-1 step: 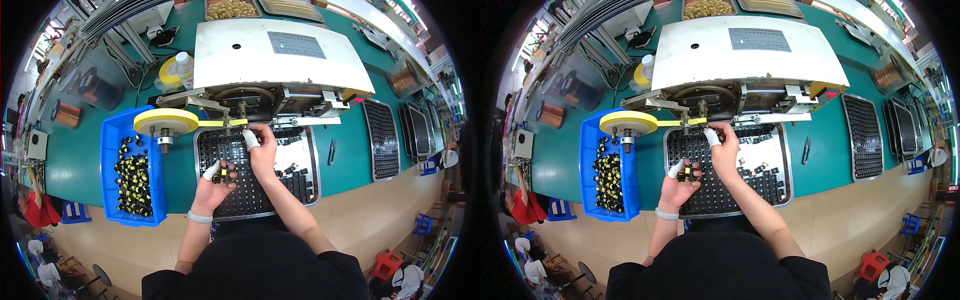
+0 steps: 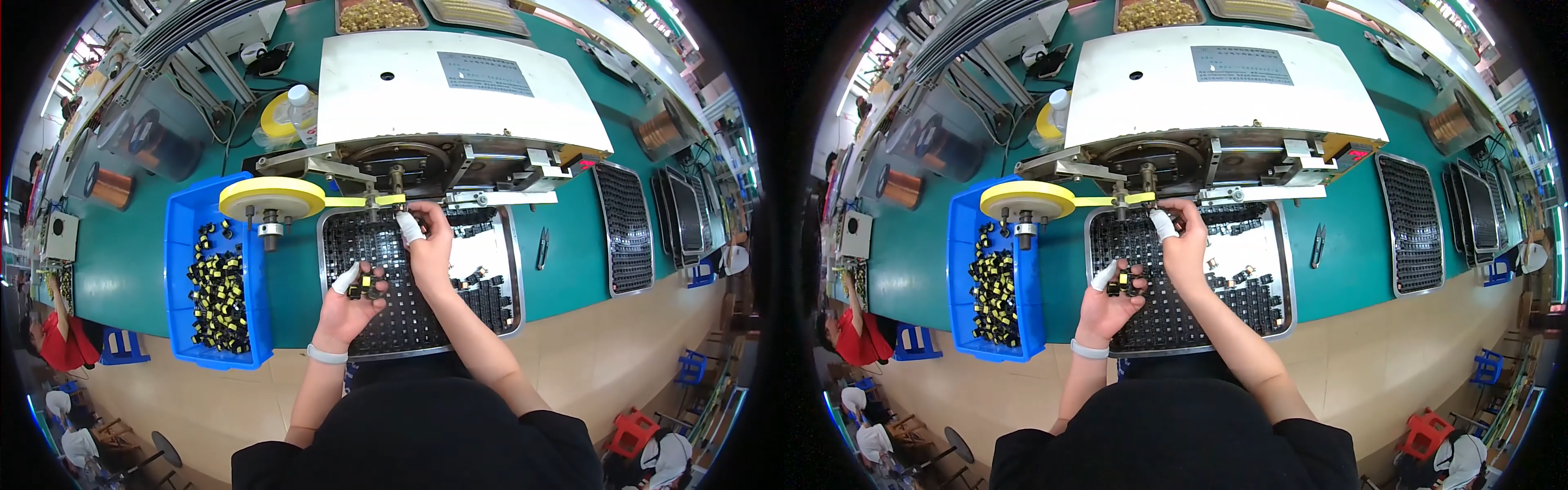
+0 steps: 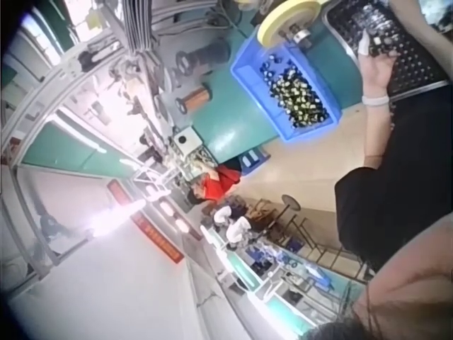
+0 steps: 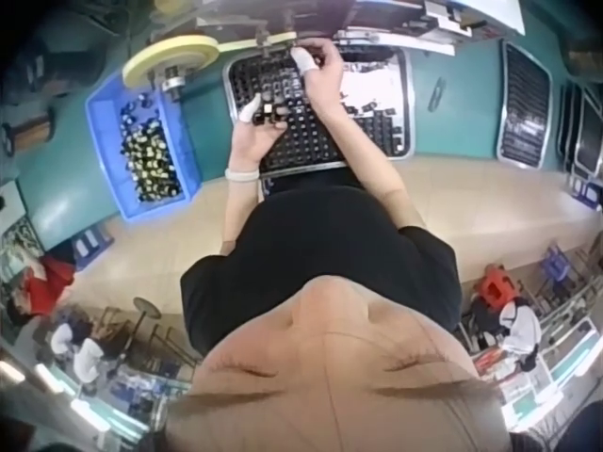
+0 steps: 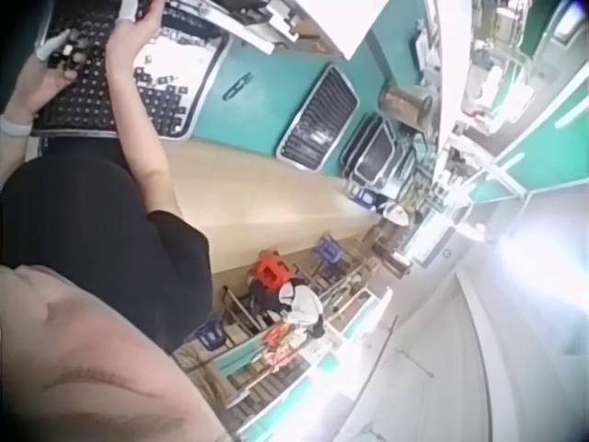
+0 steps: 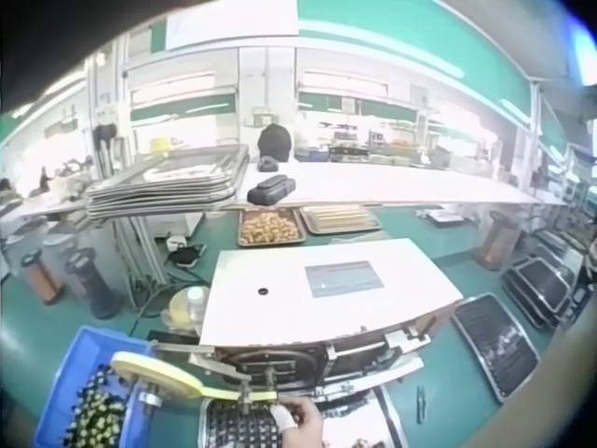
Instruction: The person assembles electronic components using a specialized taping machine at an industrial workstation.
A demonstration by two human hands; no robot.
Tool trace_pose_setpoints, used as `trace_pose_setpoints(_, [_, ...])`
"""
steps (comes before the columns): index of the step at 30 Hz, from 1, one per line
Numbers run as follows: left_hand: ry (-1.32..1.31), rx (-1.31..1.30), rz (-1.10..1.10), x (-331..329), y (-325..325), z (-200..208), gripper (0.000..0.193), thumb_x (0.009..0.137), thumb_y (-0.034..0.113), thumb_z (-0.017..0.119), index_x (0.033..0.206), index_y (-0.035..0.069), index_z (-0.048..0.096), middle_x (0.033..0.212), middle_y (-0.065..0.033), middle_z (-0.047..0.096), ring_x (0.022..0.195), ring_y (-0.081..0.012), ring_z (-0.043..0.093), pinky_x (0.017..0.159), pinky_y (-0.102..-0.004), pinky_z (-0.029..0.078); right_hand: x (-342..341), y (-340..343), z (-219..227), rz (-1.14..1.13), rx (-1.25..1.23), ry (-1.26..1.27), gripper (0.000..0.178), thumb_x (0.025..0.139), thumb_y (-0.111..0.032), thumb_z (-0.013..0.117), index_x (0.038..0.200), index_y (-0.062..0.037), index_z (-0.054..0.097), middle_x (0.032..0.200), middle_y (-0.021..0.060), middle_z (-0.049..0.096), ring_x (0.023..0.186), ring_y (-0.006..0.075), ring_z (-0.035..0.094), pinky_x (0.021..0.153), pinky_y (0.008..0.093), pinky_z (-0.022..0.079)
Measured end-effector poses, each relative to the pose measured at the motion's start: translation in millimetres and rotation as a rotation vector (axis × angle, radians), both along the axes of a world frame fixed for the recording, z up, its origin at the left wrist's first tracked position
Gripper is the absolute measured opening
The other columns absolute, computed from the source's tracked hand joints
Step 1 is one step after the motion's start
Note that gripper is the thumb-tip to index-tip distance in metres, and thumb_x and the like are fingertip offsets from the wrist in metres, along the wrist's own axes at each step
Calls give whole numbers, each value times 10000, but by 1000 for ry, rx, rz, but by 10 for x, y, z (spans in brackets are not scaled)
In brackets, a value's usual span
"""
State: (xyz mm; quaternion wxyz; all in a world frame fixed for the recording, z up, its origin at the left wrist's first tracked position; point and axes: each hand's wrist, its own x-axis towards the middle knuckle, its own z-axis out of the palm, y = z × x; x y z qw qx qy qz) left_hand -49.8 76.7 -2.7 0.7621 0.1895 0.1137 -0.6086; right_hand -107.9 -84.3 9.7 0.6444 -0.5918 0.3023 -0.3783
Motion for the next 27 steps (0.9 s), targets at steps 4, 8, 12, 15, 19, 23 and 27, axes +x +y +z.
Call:
trace_pose_setpoints(4, [-9,6,7,25,1,13,198,972,290,519,1024,110,584,1028,-67,571,914,-202,549,694,-315,463,-157,-61,87,216,559,-26,378,842,18,637,1194,-12,503,969,55,612,681,86,515,554,198,389])
trace_pose_setpoints(8, [-44,51,9,64,-41,27,213,971,289,516,1046,106,595,1036,-65,565,910,-199,529,694,-311,456,-334,-66,87,300,541,95,388,886,9,579,1259,27,473,1067,129,609,810,125,563,664,237,454])
trace_pose_setpoints(12, [-89,29,-15,139,-156,-8,254,967,302,524,1095,95,595,1092,-68,598,930,-205,587,712,-326,485,-449,-106,64,346,489,90,311,933,-3,501,1239,48,480,1090,154,627,860,165,624,732,259,495])
trace_pose_setpoints(15, [-135,7,-38,208,-305,-1,308,971,317,512,1156,84,592,1125,-59,602,946,-192,597,726,-333,495,-517,-80,124,332,382,122,293,941,-18,504,1226,48,494,1043,144,646,783,158,637,696,256,500])
trace_pose_setpoints(19, [-207,-3,-73,241,-564,60,367,983,328,478,1238,80,572,1157,-55,603,945,-177,594,729,-329,502,-669,-101,170,359,233,237,258,940,-81,558,1178,18,553,939,108,673,606,107,590,576,233,469])
trace_pose_setpoints(23, [-205,17,-57,245,-810,72,359,985,352,476,1216,92,567,1177,-76,600,933,-182,599,717,-315,503,-760,-84,221,243,18,407,234,916,-80,599,1129,8,557,780,72,633,535,79,526,483,210,412])
trace_pose_setpoints(27, [-242,-102,-50,240,-931,114,318,992,331,480,1183,87,550,1083,-62,598,887,-172,579,663,-283,484,-796,-80,248,220,71,435,221,925,-68,580,1122,6,512,846,92,639,536,81,523,477,207,410])
